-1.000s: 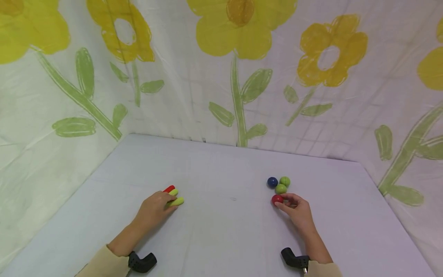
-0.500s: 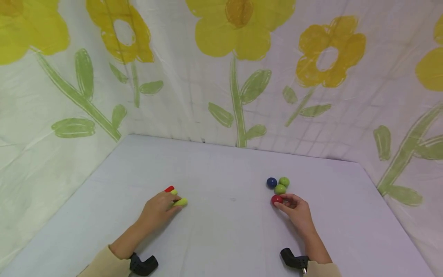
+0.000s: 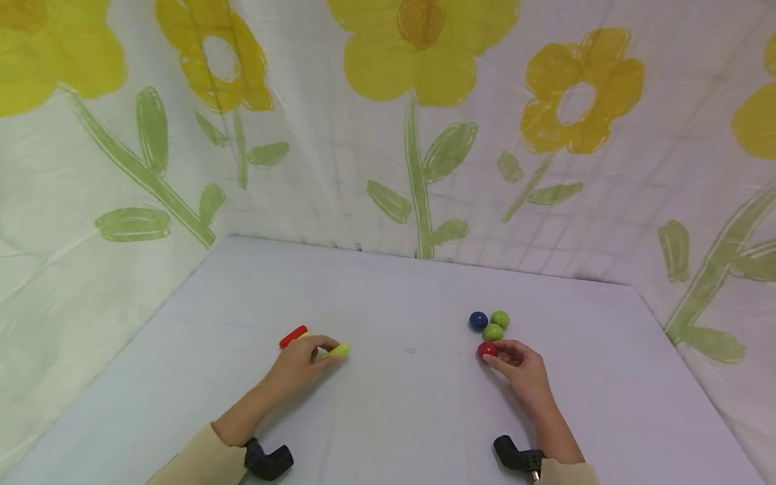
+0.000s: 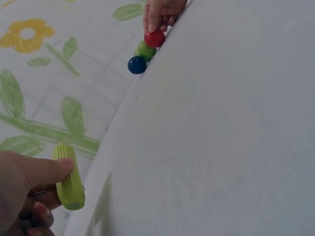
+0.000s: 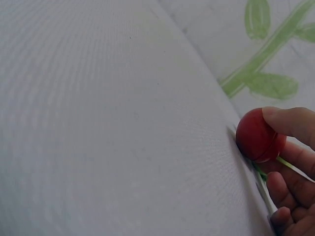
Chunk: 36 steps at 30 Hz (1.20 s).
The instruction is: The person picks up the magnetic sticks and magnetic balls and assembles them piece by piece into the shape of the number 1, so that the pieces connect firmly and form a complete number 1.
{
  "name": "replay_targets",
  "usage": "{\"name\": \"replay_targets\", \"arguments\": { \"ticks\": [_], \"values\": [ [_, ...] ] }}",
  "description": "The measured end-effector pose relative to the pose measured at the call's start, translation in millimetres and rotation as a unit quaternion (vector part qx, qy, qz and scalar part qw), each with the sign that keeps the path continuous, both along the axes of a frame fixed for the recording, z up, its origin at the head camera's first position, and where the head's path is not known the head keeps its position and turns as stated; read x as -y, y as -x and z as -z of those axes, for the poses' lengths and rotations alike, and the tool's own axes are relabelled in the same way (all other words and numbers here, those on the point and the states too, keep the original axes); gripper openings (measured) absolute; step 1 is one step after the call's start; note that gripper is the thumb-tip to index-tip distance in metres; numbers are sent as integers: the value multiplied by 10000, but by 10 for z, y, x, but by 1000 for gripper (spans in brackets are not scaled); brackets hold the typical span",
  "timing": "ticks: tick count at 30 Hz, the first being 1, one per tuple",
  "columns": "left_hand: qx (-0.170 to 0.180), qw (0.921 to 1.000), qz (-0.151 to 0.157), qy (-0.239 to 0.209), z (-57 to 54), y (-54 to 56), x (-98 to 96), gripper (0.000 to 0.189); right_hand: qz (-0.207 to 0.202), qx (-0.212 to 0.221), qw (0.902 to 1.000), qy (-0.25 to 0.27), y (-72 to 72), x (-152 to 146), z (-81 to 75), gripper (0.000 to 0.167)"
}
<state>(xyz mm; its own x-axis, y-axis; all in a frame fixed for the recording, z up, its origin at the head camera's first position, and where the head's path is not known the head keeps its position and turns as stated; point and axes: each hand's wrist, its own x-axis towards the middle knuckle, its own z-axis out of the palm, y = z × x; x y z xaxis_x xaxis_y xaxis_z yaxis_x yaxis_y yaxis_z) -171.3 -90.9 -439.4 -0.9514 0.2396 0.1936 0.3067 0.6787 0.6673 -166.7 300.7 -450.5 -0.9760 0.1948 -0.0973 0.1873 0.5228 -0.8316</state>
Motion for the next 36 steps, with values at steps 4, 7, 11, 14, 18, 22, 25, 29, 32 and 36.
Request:
{"name": "replay_targets", "arguments": {
  "ticks": [4,7,11,14,18,22,25,29,32,36],
  "values": [
    [580,9956,149,-722,-21,32,-80,19,-18,-2,10000,-23,-3,-8,0,52],
    [899,9900,222,-1067,-18,66,-146,20,-30,-15,10000,2,-5,-8,3,52],
    [1370,9818,310,-1281,24,104,-231,21,-59,11,10000,52,-8,-2,9,53],
    [1661,9756,398,-1381,61,115,-292,23,-83,11,10000,52,-7,-2,8,54],
    [1820,9692,486,-1588,62,117,-364,23,-86,27,10000,-3,-4,-8,3,55],
    [1859,9654,572,-1739,37,124,-427,23,-91,42,9999,-78,1,-17,-2,57],
    [1882,9642,614,-1764,34,134,-473,23,-81,27,9999,-94,4,-18,-4,56],
    [1961,9630,592,-1750,38,141,-523,24,-55,50,10000,-21,4,-15,3,56],
    [2016,9618,559,-1768,42,152,-563,24,-34,56,10000,40,6,-15,11,56],
    [2047,9570,552,-1980,40,182,-641,25,-18,53,10000,43,5,-18,19,56]
  ]
}}
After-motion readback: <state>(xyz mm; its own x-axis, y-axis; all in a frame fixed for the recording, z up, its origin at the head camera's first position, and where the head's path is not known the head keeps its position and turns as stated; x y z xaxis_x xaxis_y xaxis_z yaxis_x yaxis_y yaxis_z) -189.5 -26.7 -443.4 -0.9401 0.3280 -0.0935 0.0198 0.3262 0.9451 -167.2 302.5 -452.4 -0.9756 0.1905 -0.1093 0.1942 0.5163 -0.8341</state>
